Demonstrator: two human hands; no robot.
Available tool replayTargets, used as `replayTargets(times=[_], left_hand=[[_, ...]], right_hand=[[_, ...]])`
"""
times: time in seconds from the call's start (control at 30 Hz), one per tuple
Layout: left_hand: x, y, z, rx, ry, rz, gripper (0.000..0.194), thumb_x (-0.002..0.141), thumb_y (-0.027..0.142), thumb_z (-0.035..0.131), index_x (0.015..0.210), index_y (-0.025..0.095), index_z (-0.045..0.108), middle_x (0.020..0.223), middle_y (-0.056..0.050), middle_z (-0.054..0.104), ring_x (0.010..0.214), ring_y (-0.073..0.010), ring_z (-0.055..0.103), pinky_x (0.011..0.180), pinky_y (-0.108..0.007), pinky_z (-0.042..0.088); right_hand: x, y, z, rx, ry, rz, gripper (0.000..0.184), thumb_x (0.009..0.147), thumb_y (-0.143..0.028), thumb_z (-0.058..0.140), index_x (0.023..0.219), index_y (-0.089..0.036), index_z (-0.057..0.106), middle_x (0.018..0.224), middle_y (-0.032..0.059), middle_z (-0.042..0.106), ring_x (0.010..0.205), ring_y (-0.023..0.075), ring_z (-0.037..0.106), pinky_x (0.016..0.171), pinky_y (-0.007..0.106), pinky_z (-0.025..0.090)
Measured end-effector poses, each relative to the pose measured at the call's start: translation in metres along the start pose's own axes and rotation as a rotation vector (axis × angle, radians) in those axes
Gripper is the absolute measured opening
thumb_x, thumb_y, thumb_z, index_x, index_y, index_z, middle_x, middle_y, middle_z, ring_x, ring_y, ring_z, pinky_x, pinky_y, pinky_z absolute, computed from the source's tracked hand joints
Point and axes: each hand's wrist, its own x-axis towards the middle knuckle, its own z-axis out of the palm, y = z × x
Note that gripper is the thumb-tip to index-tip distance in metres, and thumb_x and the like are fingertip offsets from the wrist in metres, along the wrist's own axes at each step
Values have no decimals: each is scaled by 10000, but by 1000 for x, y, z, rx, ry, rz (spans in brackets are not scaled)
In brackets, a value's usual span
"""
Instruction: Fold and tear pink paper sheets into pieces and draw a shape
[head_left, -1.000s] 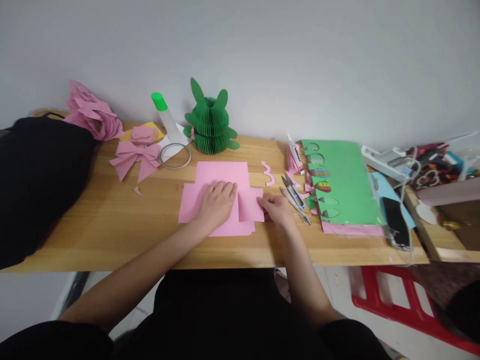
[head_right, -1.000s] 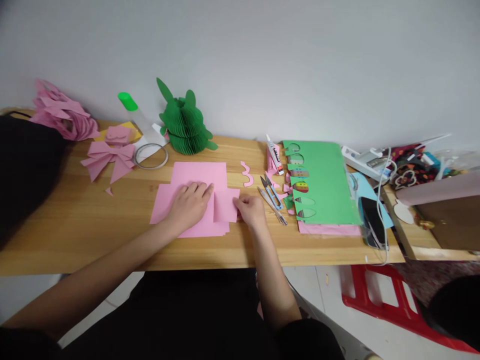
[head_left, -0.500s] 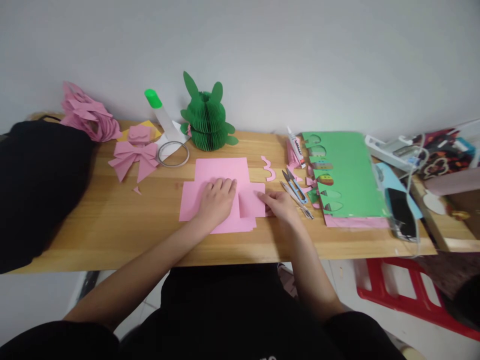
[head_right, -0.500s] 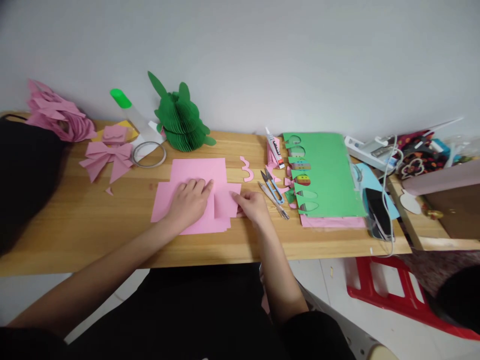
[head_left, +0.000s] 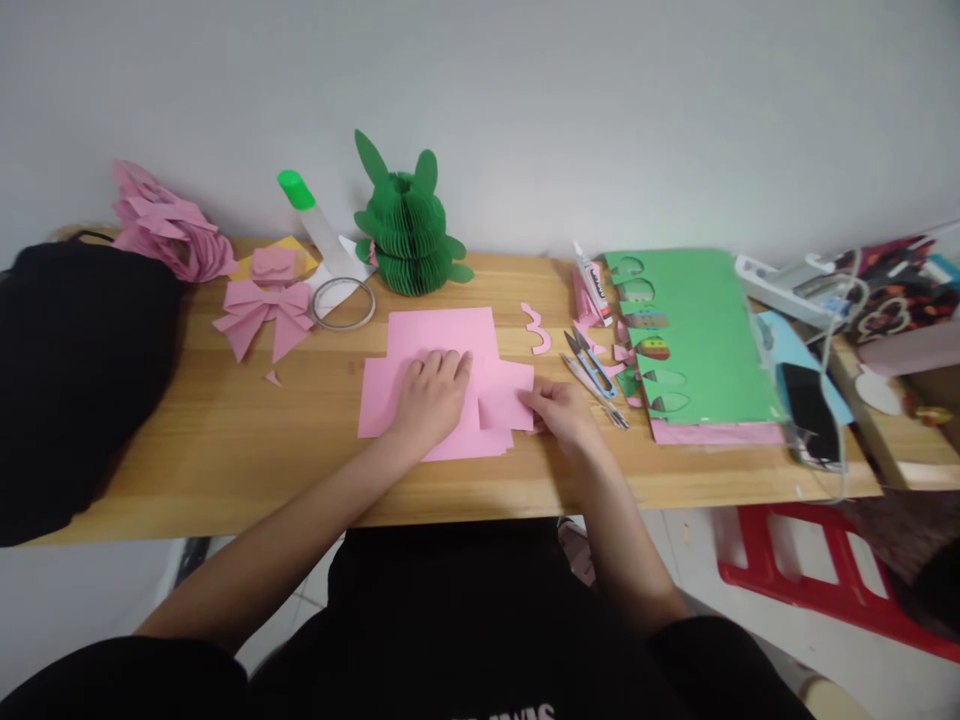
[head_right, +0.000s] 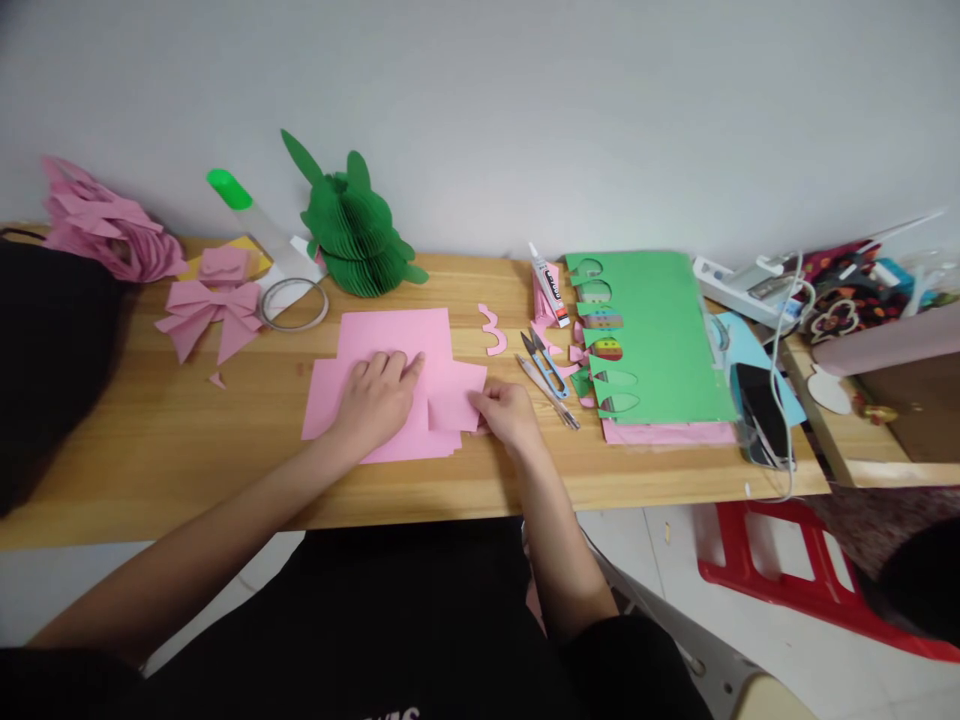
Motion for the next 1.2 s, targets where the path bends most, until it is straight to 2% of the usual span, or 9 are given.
replayTargets(times=[0.23, 0.5, 0.73, 0.83, 0.97, 1.2], left_hand=[[0, 1, -2, -14, 3, -7, 476, 904, 71, 306, 1333, 90, 510, 1016, -187, 602, 1005, -316, 506, 747, -430, 397], [0, 0, 1, -33, 9, -18, 471, 909, 72, 305, 1338, 78, 498, 1007, -190, 593, 1011, -324, 500, 754, -434, 389], [0, 0, 4, -51, 30, -29, 465, 912, 78, 315, 1331, 93, 517, 1013, -188, 625, 1013, -318, 538, 761, -430, 402], [0, 0, 6, -63, 56, -35, 451, 916, 83, 331, 1317, 114, 537, 1174, -204, 618, 1142, -326, 519, 852, -461, 401], [0, -1, 7, -83, 96, -29, 436, 929, 86, 328, 1304, 132, 545, 1467, -167, 453, 1380, -306, 355, 1041, -500, 321], [2, -2, 5, -145, 1, -16, 462, 922, 70, 322, 1350, 52, 494, 1477, -201, 431, 1375, -300, 390, 1100, -456, 329]], right_hand=[[-9, -6, -5, -49, -54, 81, 247, 697, -210, 710, 494, -178, 574, 429, 51, 641, 383, 147, 607, 350, 195, 501], [-12, 5, -6, -22, -35, 68, 291, 726, -165, 663, 480, -200, 511, 414, 18, 630, 412, 145, 634, 369, 176, 491], [-14, 6, -7, -8, -45, 44, 256, 766, -171, 673, 531, -180, 572, 451, 15, 649, 419, 131, 637, 400, 170, 510], [-17, 5, -9, -21, -62, 54, 248, 783, -218, 695, 560, -164, 602, 478, 39, 670, 419, 131, 643, 414, 172, 524], [-20, 4, -12, -42, -91, 74, 267, 769, -209, 724, 540, -142, 603, 501, 49, 681, 389, 103, 620, 388, 146, 501], [-21, 11, -13, -3, -80, 74, 287, 720, -223, 755, 510, -150, 574, 470, 23, 664, 389, 100, 616, 398, 154, 509]])
